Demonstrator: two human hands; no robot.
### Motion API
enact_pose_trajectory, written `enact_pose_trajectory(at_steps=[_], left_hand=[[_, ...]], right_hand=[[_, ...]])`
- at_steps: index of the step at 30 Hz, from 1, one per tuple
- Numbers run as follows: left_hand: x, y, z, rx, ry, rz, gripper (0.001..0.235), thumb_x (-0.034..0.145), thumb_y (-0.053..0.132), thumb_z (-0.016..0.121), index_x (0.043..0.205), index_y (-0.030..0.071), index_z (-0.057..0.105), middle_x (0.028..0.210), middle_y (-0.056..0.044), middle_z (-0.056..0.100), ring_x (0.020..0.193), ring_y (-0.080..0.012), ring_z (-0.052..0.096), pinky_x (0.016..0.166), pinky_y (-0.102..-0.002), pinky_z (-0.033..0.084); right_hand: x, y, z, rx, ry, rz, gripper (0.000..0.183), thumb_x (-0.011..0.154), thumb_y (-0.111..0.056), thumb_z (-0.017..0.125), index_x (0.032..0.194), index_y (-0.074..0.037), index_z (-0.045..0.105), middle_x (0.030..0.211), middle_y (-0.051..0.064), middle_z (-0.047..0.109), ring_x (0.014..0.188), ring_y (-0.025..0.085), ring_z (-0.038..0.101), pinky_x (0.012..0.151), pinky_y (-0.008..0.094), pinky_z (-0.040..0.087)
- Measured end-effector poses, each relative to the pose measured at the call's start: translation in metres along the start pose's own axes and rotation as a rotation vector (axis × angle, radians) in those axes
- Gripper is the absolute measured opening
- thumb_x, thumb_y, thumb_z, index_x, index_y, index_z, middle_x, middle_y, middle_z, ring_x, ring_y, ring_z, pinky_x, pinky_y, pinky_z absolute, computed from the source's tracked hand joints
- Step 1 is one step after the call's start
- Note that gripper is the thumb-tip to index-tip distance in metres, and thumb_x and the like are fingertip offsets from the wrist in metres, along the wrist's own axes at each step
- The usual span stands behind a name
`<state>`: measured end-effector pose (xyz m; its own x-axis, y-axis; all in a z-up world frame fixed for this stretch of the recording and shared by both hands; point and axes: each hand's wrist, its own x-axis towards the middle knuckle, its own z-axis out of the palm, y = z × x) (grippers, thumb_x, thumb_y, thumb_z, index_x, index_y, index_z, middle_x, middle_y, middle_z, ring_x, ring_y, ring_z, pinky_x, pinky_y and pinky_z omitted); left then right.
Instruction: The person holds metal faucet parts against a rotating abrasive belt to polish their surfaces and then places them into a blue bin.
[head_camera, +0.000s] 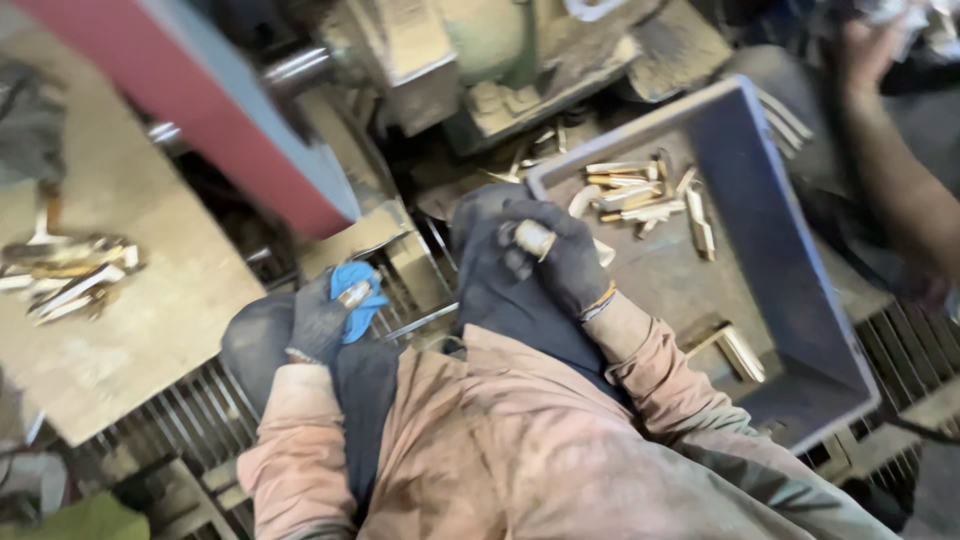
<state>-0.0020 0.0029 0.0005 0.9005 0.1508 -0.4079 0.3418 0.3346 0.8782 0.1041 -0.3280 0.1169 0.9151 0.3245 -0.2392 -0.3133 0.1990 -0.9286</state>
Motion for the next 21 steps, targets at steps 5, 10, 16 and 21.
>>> enact_pose_trajectory(at_steps=[5, 10, 16, 21], left_hand=[[-0.015, 0.016, -0.002, -0.179, 0.134, 0.169, 0.028, 0.094, -0.002, 0.069, 0.121, -0.009, 0.066, 0.109, -0.015, 0.074, 0.090, -0.0234, 0.071, 0.079, -0.035, 0.060], [-0.066, 0.056, -0.008, -0.356, 0.328, 0.283, 0.025, 0.098, 0.001, 0.067, 0.121, -0.008, 0.068, 0.100, -0.015, 0.071, 0.073, -0.0208, 0.063, 0.054, -0.026, 0.045], [-0.094, 0.048, -0.058, -0.393, 0.418, 0.781, 0.017, 0.105, 0.006, 0.072, 0.117, -0.003, 0.066, 0.107, -0.011, 0.070, 0.085, -0.0176, 0.063, 0.073, -0.031, 0.055], [-0.115, 0.029, -0.086, 0.451, 0.864, 0.480, 0.033, 0.096, 0.016, 0.078, 0.120, -0.003, 0.067, 0.102, -0.015, 0.072, 0.088, -0.0231, 0.069, 0.081, -0.035, 0.058]], right_hand=[[0.010, 0.006, 0.022, -0.836, -0.134, -0.352, 0.032, 0.095, -0.013, 0.072, 0.125, -0.001, 0.068, 0.098, 0.011, 0.075, 0.081, 0.014, 0.071, 0.074, 0.029, 0.057], [0.006, 0.004, 0.030, -0.654, 0.076, -0.030, 0.032, 0.095, -0.008, 0.070, 0.126, -0.007, 0.071, 0.092, 0.010, 0.076, 0.070, 0.012, 0.068, 0.060, 0.026, 0.055], [0.009, 0.012, 0.030, -0.683, 0.034, -0.205, 0.031, 0.093, -0.006, 0.075, 0.123, -0.004, 0.070, 0.106, 0.009, 0.076, 0.076, 0.009, 0.070, 0.063, 0.024, 0.058], [0.014, 0.018, 0.023, -0.732, 0.016, -0.261, 0.031, 0.095, -0.006, 0.074, 0.125, -0.002, 0.070, 0.109, 0.011, 0.076, 0.081, 0.012, 0.071, 0.067, 0.025, 0.056]])
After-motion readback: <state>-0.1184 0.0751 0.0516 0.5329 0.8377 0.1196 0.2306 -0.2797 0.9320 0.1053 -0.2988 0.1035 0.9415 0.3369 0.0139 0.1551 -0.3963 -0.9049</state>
